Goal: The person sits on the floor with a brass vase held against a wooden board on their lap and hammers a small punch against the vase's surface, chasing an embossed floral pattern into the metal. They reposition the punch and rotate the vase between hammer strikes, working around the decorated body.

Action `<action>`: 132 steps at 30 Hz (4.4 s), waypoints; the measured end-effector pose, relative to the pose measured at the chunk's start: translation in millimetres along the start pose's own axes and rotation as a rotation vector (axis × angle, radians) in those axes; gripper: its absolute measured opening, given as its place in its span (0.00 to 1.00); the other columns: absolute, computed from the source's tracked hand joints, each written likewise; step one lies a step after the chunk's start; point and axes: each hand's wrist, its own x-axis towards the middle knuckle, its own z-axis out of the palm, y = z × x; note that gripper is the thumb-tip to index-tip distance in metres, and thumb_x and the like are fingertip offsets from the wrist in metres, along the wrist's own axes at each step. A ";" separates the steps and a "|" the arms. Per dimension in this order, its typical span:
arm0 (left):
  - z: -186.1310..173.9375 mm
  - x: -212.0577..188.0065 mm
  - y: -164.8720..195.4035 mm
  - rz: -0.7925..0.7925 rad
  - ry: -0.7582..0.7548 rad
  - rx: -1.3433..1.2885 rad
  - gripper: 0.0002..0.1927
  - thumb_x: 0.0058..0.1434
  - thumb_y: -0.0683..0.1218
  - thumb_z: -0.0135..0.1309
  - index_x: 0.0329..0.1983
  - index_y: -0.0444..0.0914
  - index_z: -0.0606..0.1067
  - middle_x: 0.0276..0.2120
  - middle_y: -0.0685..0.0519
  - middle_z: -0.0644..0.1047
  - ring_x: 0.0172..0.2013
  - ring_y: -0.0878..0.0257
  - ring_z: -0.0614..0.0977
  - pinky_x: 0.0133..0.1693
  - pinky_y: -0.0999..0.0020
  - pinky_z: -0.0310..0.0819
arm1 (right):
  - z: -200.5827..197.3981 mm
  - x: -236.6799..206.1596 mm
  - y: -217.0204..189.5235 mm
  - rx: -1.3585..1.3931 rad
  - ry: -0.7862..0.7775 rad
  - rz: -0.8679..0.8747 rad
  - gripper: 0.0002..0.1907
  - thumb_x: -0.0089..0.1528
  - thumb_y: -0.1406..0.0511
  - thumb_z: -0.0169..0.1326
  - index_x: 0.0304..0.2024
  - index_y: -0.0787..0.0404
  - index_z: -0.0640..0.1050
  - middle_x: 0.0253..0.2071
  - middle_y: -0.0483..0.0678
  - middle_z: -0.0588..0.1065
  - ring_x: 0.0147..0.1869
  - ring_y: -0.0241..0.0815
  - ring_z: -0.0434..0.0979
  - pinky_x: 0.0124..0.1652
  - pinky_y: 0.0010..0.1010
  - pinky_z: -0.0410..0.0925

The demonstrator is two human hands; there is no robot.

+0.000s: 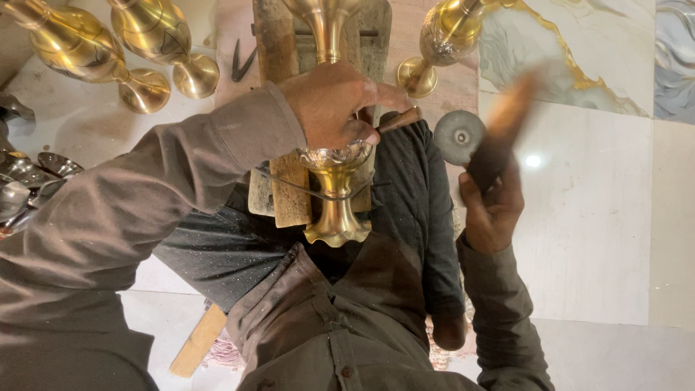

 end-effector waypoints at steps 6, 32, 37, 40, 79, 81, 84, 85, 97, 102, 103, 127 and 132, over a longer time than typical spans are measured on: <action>2.7 -0.6 -4.2 -0.005 0.006 -0.002 0.34 0.56 0.45 0.65 0.67 0.42 0.69 0.45 0.44 0.83 0.40 0.54 0.87 0.47 0.56 0.81 | 2.8 -1.2 -9.9 -0.783 -0.075 -0.370 0.36 0.67 0.80 0.54 0.76 0.57 0.63 0.58 0.58 0.71 0.61 0.46 0.76 0.55 0.38 0.75; 5.7 -6.0 -5.6 0.018 0.079 -0.095 0.32 0.55 0.44 0.65 0.64 0.42 0.71 0.54 0.44 0.79 0.40 0.56 0.88 0.46 0.60 0.84 | 15.1 18.6 -37.4 -0.515 -0.147 -0.264 0.34 0.63 0.79 0.55 0.72 0.65 0.66 0.52 0.54 0.72 0.51 0.45 0.74 0.48 0.36 0.71; 7.7 -7.6 -10.3 0.159 0.146 -0.009 0.32 0.56 0.43 0.66 0.65 0.40 0.72 0.52 0.41 0.80 0.41 0.51 0.86 0.47 0.55 0.81 | 9.5 17.1 -36.1 -0.306 -0.129 -0.232 0.32 0.66 0.79 0.54 0.73 0.64 0.64 0.57 0.54 0.72 0.61 0.46 0.77 0.58 0.38 0.74; 8.2 -9.0 -9.5 0.202 0.183 0.002 0.33 0.55 0.43 0.66 0.65 0.38 0.72 0.54 0.41 0.79 0.43 0.50 0.86 0.47 0.56 0.81 | 7.4 18.3 -33.1 -0.175 -0.123 -0.150 0.33 0.66 0.79 0.55 0.72 0.63 0.63 0.56 0.53 0.73 0.58 0.46 0.77 0.57 0.36 0.73; 7.7 -18.0 -11.4 0.044 0.166 -0.112 0.29 0.58 0.43 0.65 0.64 0.36 0.72 0.48 0.39 0.82 0.41 0.55 0.88 0.45 0.62 0.84 | 7.0 43.5 -28.5 -0.610 -0.242 -0.356 0.31 0.64 0.80 0.54 0.70 0.64 0.68 0.50 0.57 0.70 0.52 0.47 0.73 0.51 0.32 0.70; 9.1 -20.2 -10.4 0.106 0.222 -0.213 0.29 0.57 0.40 0.62 0.64 0.35 0.71 0.52 0.41 0.81 0.41 0.59 0.89 0.44 0.67 0.87 | 6.8 44.9 -28.8 -0.389 -0.209 -0.262 0.25 0.68 0.78 0.56 0.67 0.62 0.70 0.47 0.54 0.70 0.49 0.42 0.72 0.50 0.29 0.68; 10.0 -22.1 -12.2 -0.006 0.163 -0.091 0.29 0.61 0.43 0.64 0.65 0.37 0.72 0.43 0.40 0.83 0.38 0.57 0.88 0.43 0.63 0.84 | 5.7 46.6 -35.3 -0.629 -0.288 -0.359 0.31 0.64 0.79 0.56 0.70 0.63 0.69 0.54 0.55 0.71 0.56 0.47 0.78 0.54 0.35 0.74; 11.0 -21.7 -12.7 0.050 0.197 -0.103 0.28 0.60 0.42 0.64 0.64 0.36 0.72 0.48 0.40 0.80 0.38 0.56 0.88 0.43 0.63 0.84 | 5.2 47.1 -38.3 -0.672 -0.268 -0.375 0.32 0.64 0.79 0.56 0.71 0.63 0.69 0.54 0.56 0.71 0.57 0.48 0.78 0.55 0.36 0.74; 13.9 -21.9 -14.1 0.118 0.272 -0.147 0.27 0.58 0.39 0.64 0.62 0.38 0.73 0.51 0.41 0.79 0.36 0.55 0.88 0.40 0.64 0.85 | 14.6 53.7 -50.3 -0.391 -0.281 -0.241 0.34 0.67 0.79 0.56 0.74 0.64 0.65 0.53 0.52 0.71 0.56 0.42 0.75 0.56 0.30 0.72; 14.4 -24.4 -11.1 0.069 0.257 -0.120 0.29 0.58 0.43 0.65 0.63 0.41 0.73 0.41 0.41 0.83 0.31 0.56 0.88 0.37 0.63 0.84 | 11.4 56.5 -50.2 -0.642 -0.245 -0.396 0.36 0.65 0.80 0.57 0.75 0.65 0.66 0.51 0.52 0.69 0.53 0.45 0.75 0.54 0.30 0.71; 14.9 -25.0 -11.3 0.116 0.291 -0.114 0.28 0.59 0.42 0.65 0.63 0.39 0.73 0.44 0.40 0.83 0.33 0.56 0.88 0.39 0.63 0.84 | 11.1 57.1 -49.8 -0.517 -0.256 -0.333 0.34 0.66 0.80 0.57 0.74 0.65 0.65 0.53 0.52 0.70 0.55 0.44 0.75 0.55 0.29 0.70; 19.2 -30.9 -11.1 0.106 0.372 -0.174 0.28 0.60 0.44 0.65 0.63 0.34 0.72 0.47 0.39 0.82 0.34 0.57 0.88 0.39 0.64 0.84 | 15.1 68.5 -63.4 -0.584 -0.315 -0.403 0.34 0.65 0.79 0.57 0.72 0.65 0.65 0.58 0.56 0.71 0.61 0.53 0.74 0.58 0.35 0.70; 16.4 -33.1 -8.5 -0.148 0.209 -0.176 0.28 0.63 0.47 0.63 0.66 0.40 0.72 0.34 0.41 0.84 0.27 0.56 0.87 0.35 0.62 0.82 | 18.1 68.0 -69.1 -0.142 -0.257 0.044 0.34 0.64 0.76 0.55 0.72 0.61 0.62 0.47 0.51 0.74 0.44 0.43 0.72 0.41 0.32 0.67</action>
